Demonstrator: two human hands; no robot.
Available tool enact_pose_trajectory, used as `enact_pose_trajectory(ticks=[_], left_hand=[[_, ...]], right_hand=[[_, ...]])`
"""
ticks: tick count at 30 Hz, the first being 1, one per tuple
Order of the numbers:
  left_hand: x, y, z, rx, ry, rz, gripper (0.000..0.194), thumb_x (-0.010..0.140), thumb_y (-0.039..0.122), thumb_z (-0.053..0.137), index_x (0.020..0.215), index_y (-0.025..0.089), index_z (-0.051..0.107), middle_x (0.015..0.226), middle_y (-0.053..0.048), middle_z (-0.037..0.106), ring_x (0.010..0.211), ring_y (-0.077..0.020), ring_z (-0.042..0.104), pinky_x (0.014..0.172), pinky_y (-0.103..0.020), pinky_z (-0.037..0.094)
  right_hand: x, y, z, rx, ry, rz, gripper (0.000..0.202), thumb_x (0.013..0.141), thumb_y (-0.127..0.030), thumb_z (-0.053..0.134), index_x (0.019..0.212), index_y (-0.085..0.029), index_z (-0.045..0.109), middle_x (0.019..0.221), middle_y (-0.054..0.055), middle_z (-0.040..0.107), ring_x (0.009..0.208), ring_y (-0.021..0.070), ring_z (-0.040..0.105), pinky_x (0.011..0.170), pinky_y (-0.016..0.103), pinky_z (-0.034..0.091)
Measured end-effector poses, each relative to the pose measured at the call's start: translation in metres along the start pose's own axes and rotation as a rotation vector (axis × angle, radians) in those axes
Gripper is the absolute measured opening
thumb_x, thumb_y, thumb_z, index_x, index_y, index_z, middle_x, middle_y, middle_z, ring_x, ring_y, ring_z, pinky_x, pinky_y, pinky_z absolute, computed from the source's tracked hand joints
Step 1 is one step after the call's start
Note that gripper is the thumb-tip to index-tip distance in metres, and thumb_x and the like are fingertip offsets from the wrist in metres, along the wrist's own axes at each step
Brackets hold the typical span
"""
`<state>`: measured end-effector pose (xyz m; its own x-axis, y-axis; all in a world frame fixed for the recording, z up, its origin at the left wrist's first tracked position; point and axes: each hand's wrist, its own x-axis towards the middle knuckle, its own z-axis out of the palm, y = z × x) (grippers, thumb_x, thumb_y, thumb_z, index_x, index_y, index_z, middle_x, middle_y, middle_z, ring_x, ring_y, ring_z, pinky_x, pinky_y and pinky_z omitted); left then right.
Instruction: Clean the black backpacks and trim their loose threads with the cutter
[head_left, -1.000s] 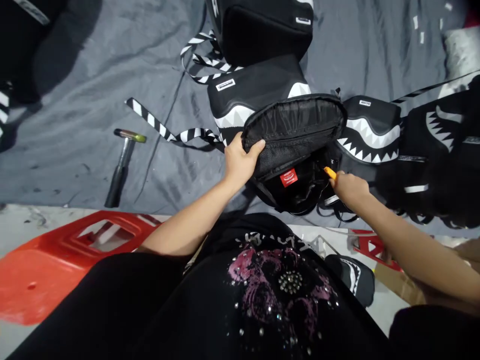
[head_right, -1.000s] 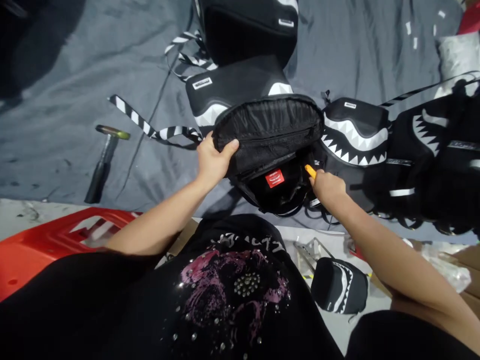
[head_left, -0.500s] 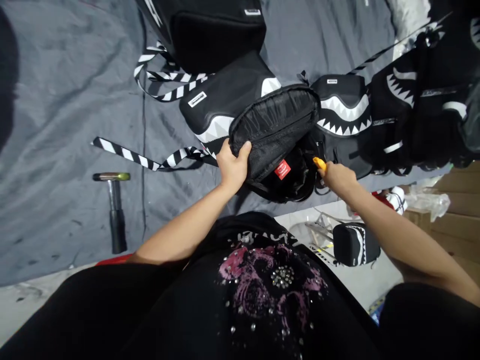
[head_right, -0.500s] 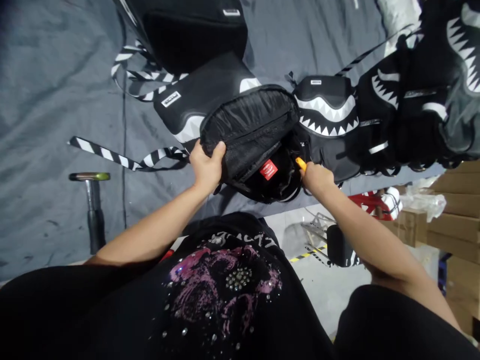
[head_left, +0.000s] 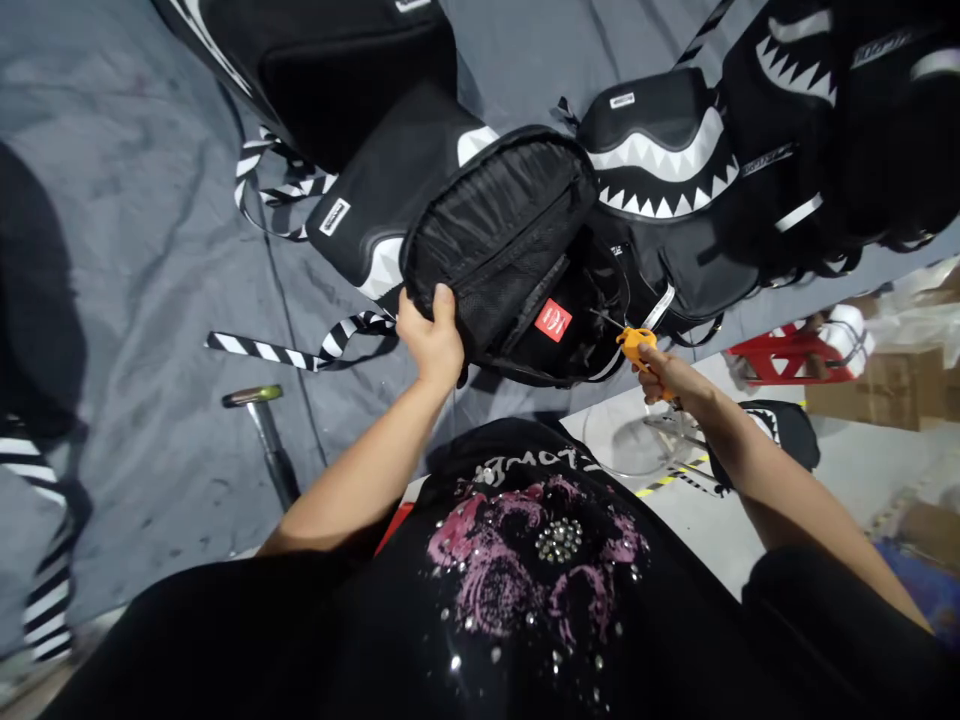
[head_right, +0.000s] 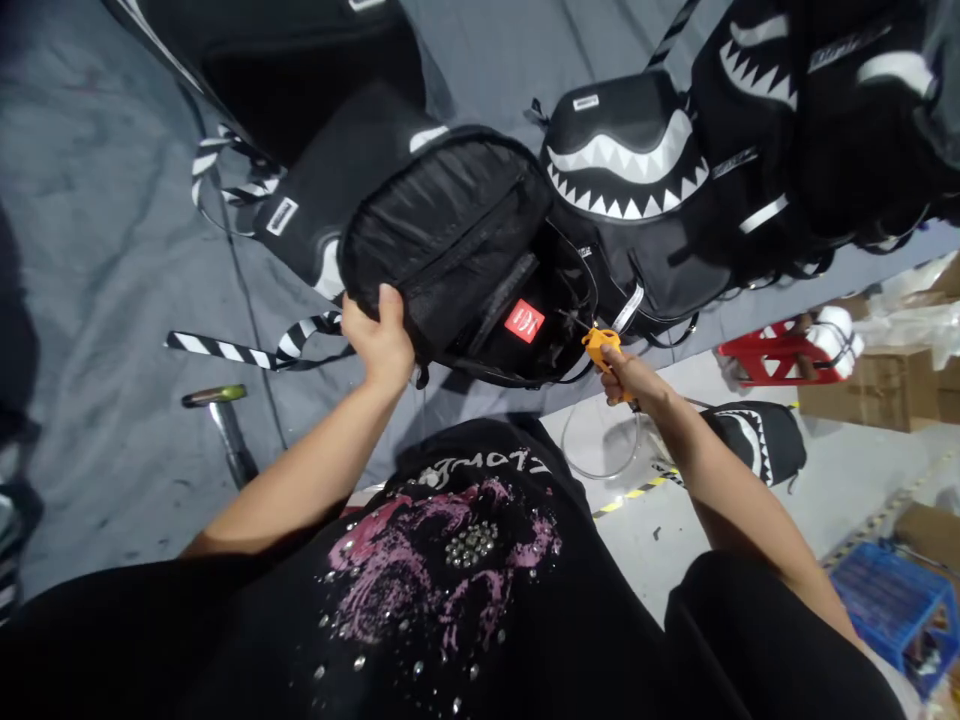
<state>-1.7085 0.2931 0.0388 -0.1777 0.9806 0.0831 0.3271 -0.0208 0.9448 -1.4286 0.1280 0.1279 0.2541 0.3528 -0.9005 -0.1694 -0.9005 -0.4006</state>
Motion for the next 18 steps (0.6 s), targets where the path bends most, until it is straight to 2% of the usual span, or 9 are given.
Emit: enact_pose_trajectory(ticks=[3,6,8,11,14,15,16,17,18], left_hand=[[-0.004,-0.002,-0.004,0.072,0.013,0.039,0.045,0.092,0.055,0.046,0.110,0.016,0.061,0.108,-0.004,0.069,0.114,-0.0215,0.063,0.098,-0.036,0.051],[-0.006,-0.002,-0.010,0.083,0.038,0.080,0.046,0.091,0.057,0.049,0.110,0.016,0.062,0.110,-0.004,0.069,0.111,-0.0216,0.065,0.098,-0.036,0.051],[-0.006,-0.002,-0.013,0.086,0.060,0.110,0.046,0.091,0.056,0.050,0.109,0.015,0.062,0.110,-0.004,0.069,0.110,-0.0219,0.064,0.099,-0.037,0.051],[-0.008,0.002,-0.014,0.108,0.068,0.144,0.045,0.092,0.054,0.050,0.111,0.015,0.061,0.112,-0.004,0.068,0.110,-0.0221,0.064,0.101,-0.038,0.049],[-0.023,0.010,-0.022,0.179,0.066,0.152,0.042,0.093,0.049,0.048,0.115,0.015,0.061,0.115,-0.007,0.067,0.112,-0.0238,0.063,0.103,-0.041,0.048],[-0.032,0.014,-0.029,0.233,0.042,0.143,0.041,0.092,0.047,0.048,0.115,0.016,0.061,0.115,-0.008,0.068,0.113,-0.0254,0.063,0.105,-0.043,0.048],[-0.043,0.018,-0.039,0.291,-0.029,0.137,0.040,0.091,0.045,0.048,0.117,0.017,0.061,0.115,-0.009,0.068,0.115,-0.0273,0.062,0.106,-0.045,0.047],[-0.054,0.022,-0.052,0.350,-0.141,0.125,0.039,0.090,0.043,0.049,0.118,0.018,0.062,0.116,-0.010,0.068,0.117,-0.0292,0.061,0.108,-0.047,0.046],[-0.066,0.024,-0.065,0.386,-0.313,0.129,0.039,0.088,0.041,0.052,0.120,0.021,0.062,0.120,-0.009,0.068,0.120,-0.0302,0.060,0.110,-0.049,0.044]], right_hand=[[0.001,0.023,-0.013,-0.022,-0.118,0.008,0.038,0.100,-0.052,0.036,0.081,-0.020,0.045,0.046,-0.011,0.027,0.034,0.0065,0.027,0.038,0.021,0.037],[-0.003,0.037,-0.024,-0.133,-0.260,-0.012,0.038,0.097,-0.054,0.043,0.080,-0.020,0.046,0.044,-0.011,0.029,0.033,0.0080,0.030,0.036,0.022,0.039],[-0.004,0.042,-0.031,-0.192,-0.312,-0.026,0.040,0.095,-0.057,0.046,0.079,-0.020,0.046,0.042,-0.011,0.029,0.033,0.0087,0.032,0.034,0.023,0.037],[-0.001,0.044,-0.038,-0.197,-0.324,-0.012,0.041,0.093,-0.059,0.048,0.079,-0.021,0.044,0.042,-0.011,0.030,0.032,0.0077,0.031,0.033,0.021,0.032],[0.004,0.047,-0.046,-0.214,-0.266,-0.050,0.039,0.092,-0.057,0.052,0.080,-0.021,0.044,0.045,-0.009,0.038,0.034,0.0075,0.036,0.035,0.020,0.033],[0.005,0.049,-0.051,-0.238,-0.240,-0.081,0.039,0.091,-0.057,0.053,0.080,-0.021,0.044,0.046,-0.008,0.041,0.035,0.0082,0.039,0.036,0.020,0.034],[0.005,0.050,-0.057,-0.256,-0.218,-0.113,0.040,0.089,-0.058,0.053,0.078,-0.021,0.045,0.047,-0.006,0.044,0.037,0.0090,0.042,0.037,0.021,0.034],[0.004,0.052,-0.064,-0.258,-0.203,-0.145,0.041,0.088,-0.060,0.054,0.077,-0.021,0.046,0.049,-0.005,0.048,0.039,0.0099,0.046,0.038,0.021,0.036],[0.003,0.054,-0.073,-0.245,-0.193,-0.175,0.042,0.086,-0.061,0.054,0.076,-0.021,0.047,0.051,-0.003,0.051,0.041,0.0108,0.049,0.041,0.022,0.038]])
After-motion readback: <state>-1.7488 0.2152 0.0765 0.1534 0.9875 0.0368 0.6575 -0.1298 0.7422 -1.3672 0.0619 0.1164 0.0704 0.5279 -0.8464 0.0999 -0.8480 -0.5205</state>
